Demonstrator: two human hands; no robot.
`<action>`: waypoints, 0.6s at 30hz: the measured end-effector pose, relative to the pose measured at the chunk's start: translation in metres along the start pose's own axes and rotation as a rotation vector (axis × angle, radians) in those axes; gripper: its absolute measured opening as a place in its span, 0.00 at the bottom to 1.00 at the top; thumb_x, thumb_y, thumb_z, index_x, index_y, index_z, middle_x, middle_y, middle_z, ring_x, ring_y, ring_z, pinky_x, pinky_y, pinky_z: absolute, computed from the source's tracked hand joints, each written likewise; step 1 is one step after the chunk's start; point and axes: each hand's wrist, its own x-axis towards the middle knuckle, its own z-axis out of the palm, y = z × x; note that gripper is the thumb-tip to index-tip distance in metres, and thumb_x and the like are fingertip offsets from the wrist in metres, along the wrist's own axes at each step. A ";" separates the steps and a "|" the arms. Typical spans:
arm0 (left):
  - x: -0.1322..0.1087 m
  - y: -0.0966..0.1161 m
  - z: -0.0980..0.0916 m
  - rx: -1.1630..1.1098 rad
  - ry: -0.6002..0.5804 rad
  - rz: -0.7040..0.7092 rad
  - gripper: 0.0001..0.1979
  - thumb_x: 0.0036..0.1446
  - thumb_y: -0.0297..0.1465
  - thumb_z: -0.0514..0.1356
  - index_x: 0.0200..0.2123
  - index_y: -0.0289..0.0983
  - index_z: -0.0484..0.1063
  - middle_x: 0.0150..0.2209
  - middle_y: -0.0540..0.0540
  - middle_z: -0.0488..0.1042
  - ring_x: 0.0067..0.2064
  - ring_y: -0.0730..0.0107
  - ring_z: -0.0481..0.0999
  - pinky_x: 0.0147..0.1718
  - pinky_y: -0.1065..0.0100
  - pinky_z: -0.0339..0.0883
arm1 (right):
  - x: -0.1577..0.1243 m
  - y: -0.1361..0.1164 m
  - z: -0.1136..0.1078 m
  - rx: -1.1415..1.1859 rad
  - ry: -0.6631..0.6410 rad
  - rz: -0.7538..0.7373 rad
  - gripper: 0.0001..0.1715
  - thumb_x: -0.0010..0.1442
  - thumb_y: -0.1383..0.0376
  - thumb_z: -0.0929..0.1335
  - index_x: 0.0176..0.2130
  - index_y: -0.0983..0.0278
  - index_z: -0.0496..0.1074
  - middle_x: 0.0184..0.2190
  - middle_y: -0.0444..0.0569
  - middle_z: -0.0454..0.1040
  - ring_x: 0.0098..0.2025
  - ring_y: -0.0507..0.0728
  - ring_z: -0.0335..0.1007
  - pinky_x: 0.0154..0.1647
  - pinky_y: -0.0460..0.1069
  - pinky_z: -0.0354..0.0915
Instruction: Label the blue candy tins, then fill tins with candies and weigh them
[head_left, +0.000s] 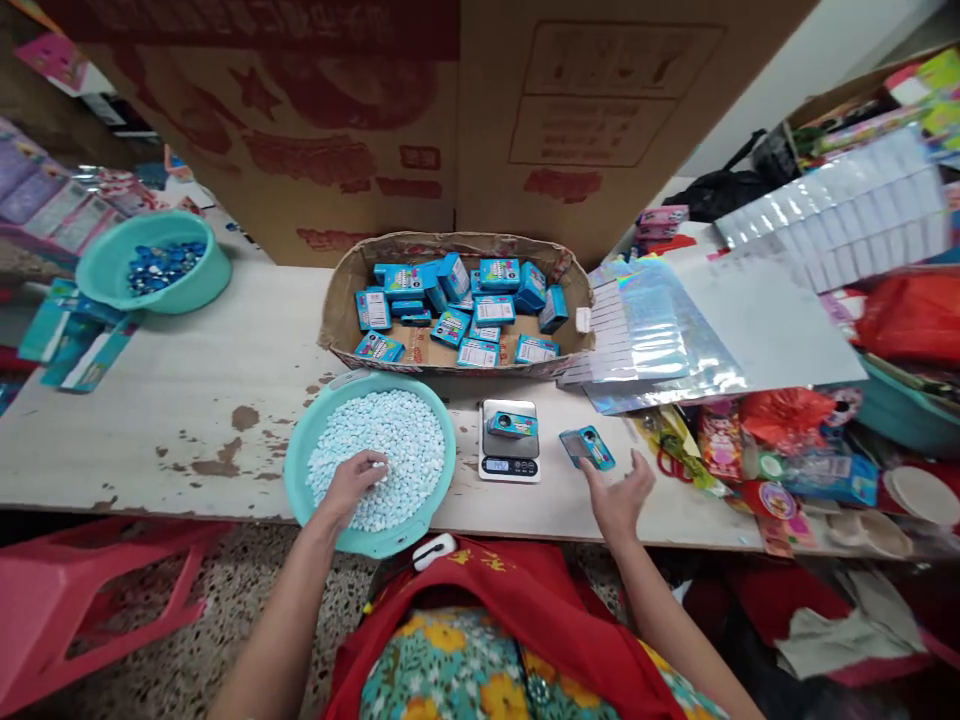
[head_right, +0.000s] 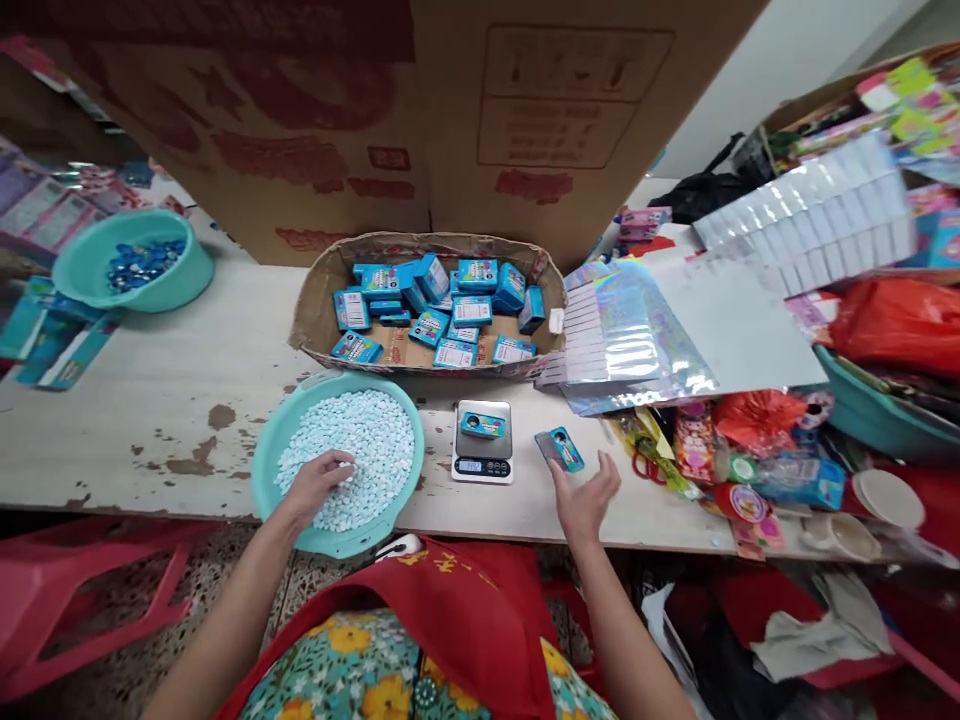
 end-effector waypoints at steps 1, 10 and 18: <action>-0.002 0.000 -0.001 -0.231 0.023 -0.025 0.14 0.45 0.36 0.63 0.35 0.36 0.68 0.25 0.52 0.67 0.25 0.75 0.66 0.22 0.74 0.57 | -0.001 -0.012 -0.004 -0.012 0.029 -0.112 0.44 0.49 0.49 0.72 0.56 0.69 0.57 0.54 0.65 0.59 0.57 0.70 0.53 0.54 0.65 0.56; 0.014 0.015 0.022 -1.227 0.085 -0.178 0.12 0.57 0.36 0.53 0.24 0.37 0.59 0.20 0.52 0.63 0.16 0.81 0.58 0.13 0.77 0.48 | 0.033 -0.130 0.054 0.241 -0.589 -0.209 0.31 0.49 0.43 0.69 0.41 0.65 0.70 0.40 0.54 0.72 0.43 0.63 0.67 0.45 0.57 0.64; 0.005 0.041 0.046 -1.010 0.146 0.000 0.17 0.53 0.42 0.59 0.23 0.36 0.59 0.18 0.54 0.61 0.14 0.84 0.55 0.13 0.77 0.44 | -0.001 -0.177 0.086 0.363 -0.614 -0.488 0.19 0.60 0.52 0.65 0.44 0.62 0.72 0.47 0.53 0.70 0.50 0.62 0.64 0.54 0.58 0.59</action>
